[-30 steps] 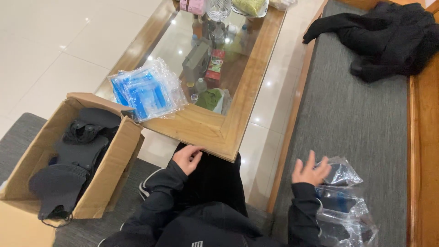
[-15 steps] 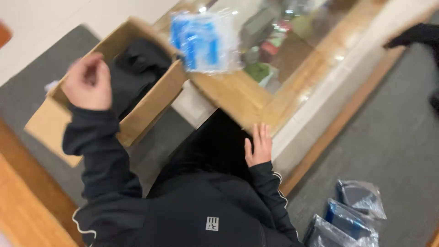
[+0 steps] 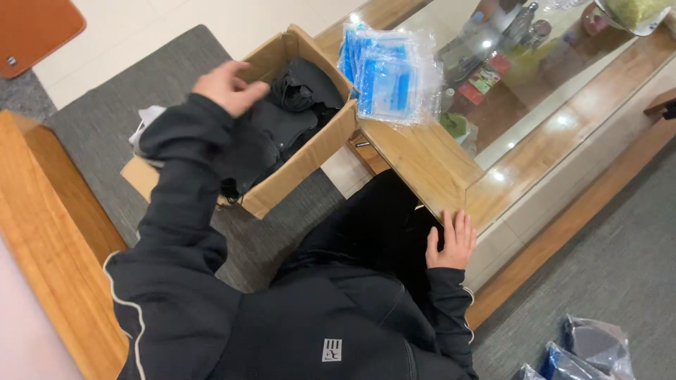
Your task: Packing black face masks into a cardboard box after inspection
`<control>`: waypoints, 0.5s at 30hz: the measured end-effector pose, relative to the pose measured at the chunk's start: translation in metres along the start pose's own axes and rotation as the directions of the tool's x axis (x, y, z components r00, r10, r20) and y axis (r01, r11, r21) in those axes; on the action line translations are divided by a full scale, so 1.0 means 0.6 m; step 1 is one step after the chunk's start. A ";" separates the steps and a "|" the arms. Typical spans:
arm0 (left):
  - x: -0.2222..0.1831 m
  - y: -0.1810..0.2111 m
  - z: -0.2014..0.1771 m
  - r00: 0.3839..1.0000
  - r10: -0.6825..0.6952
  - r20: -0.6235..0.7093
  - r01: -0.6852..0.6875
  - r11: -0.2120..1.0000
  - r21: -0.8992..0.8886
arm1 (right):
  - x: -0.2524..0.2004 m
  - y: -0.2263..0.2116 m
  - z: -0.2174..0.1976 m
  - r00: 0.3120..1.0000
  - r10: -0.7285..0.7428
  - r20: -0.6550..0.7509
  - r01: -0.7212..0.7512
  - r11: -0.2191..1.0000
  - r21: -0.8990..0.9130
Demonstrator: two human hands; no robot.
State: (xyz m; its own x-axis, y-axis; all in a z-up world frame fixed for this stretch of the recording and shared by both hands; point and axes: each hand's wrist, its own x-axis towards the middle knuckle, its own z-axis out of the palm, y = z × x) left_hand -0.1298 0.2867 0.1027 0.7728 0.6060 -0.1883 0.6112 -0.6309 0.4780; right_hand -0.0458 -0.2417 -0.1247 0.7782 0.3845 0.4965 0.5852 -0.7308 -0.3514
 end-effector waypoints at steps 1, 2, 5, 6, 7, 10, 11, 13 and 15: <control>0.029 -0.001 0.021 1.000 0.012 0.003 -0.012 1.000 0.001 | 0.000 -0.002 0.001 1.000 0.008 -0.008 -0.008 1.000 -0.007; 0.056 0.000 0.042 0.991 0.122 0.058 -0.129 0.984 0.126 | -0.001 -0.003 0.001 1.000 0.028 -0.001 -0.028 0.999 0.016; 0.089 0.028 0.094 0.974 0.184 0.131 -0.215 0.931 0.296 | -0.003 -0.001 0.006 0.999 0.052 -0.011 -0.052 0.999 0.014; 0.089 0.042 0.107 0.983 0.134 0.124 -0.170 0.921 0.350 | -0.003 0.000 0.007 0.999 0.044 -0.023 -0.044 0.999 -0.003; 0.096 0.045 0.118 0.981 0.143 0.130 -0.180 0.919 0.350 | -0.003 -0.003 0.005 0.998 0.051 -0.027 -0.052 0.999 -0.009; 0.113 0.054 0.148 0.979 0.109 0.174 -0.174 0.887 0.427 | -0.001 -0.005 0.002 0.999 0.048 -0.013 -0.048 0.999 0.006; 0.114 0.059 0.151 0.981 0.098 0.168 -0.164 0.884 0.438 | 0.000 -0.008 0.000 0.998 0.060 -0.004 -0.060 0.998 0.016; 0.122 0.065 0.158 0.982 0.091 0.165 -0.157 0.879 0.450 | 0.001 -0.008 0.000 0.997 0.077 0.005 -0.077 0.997 0.024; 0.131 0.060 0.164 0.985 0.085 0.150 -0.145 0.878 0.457 | 0.000 -0.005 0.003 0.998 0.070 0.007 -0.070 0.997 0.022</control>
State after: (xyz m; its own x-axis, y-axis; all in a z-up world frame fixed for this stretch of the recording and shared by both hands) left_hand -0.0300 0.2640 0.0208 0.8388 0.4707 -0.2737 0.5022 -0.8630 0.0549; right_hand -0.0472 -0.2383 -0.1251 0.8186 0.3363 0.4656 0.5344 -0.7431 -0.4028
